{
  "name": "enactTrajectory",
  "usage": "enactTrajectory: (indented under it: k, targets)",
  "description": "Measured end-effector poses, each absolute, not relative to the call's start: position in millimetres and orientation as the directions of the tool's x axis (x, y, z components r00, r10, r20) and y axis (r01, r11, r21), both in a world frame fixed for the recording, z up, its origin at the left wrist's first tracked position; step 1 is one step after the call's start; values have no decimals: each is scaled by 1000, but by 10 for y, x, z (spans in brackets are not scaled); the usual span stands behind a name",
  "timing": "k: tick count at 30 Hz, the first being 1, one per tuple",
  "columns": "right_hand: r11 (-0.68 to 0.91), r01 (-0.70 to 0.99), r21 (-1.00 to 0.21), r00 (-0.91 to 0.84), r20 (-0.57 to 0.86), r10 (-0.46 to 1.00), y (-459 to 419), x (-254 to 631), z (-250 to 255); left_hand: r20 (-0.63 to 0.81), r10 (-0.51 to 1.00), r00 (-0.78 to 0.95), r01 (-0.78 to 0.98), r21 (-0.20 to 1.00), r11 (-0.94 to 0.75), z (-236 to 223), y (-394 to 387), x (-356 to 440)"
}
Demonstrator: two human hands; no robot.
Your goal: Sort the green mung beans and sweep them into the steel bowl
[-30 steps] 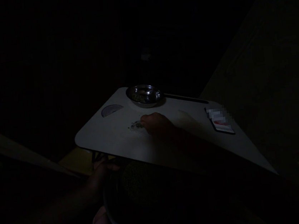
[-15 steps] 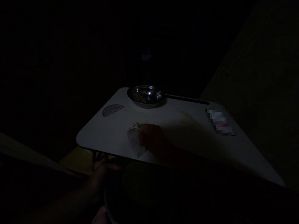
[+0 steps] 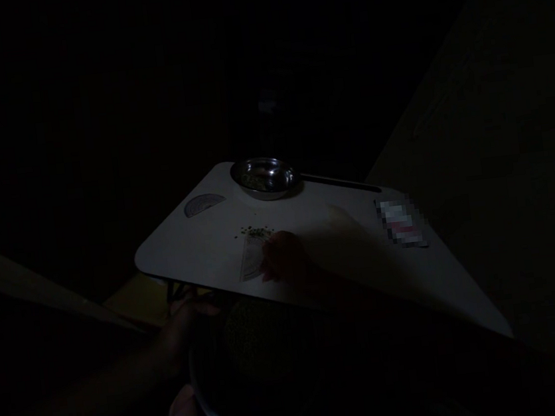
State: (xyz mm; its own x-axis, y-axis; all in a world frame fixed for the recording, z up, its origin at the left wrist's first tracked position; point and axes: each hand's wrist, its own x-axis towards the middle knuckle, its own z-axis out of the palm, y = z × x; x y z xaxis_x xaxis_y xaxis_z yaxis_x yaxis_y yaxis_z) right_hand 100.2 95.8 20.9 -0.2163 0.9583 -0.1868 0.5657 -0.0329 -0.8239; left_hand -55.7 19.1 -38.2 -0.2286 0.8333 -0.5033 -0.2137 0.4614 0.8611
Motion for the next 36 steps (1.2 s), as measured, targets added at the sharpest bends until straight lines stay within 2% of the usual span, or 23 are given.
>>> enactTrajectory:
  k: [4, 11, 18, 23, 28, 32, 36]
  targets:
    - [-19, 566, -824, -220, -173, 960, 950, 1100, 178, -461, 859, -221, -199, 884, 423, -313, 188, -526]
    - [9, 674, -738, -169, -142, 975, 880, 1316, 243, -562, 801, -205, -283, 818, 501, -248, 173, -481]
    - [9, 728, -685, -127, -122, 984, 855, 1549, 230, -560, 794, -235, -208, 827, 522, -266, 195, -364]
    - [-29, 721, -693, -94, -139, 986, 855, 1692, 207, -669, 743, -29, -240, 726, 644, -238, 186, -242]
    - [-7, 739, -674, -109, -130, 985, 897, 1826, 208, -687, 726, -43, -210, 716, 665, -263, 196, -139]
    - [67, 814, -577, -132, -71, 989, 1015, 1956, 219, -704, 699, 125, -197, 673, 713, -203, 215, -51]
    - [205, 859, -469, -206, 50, 977, 1242, 2134, 216, -721, 682, 122, -186, 658, 730, -126, 224, 8]
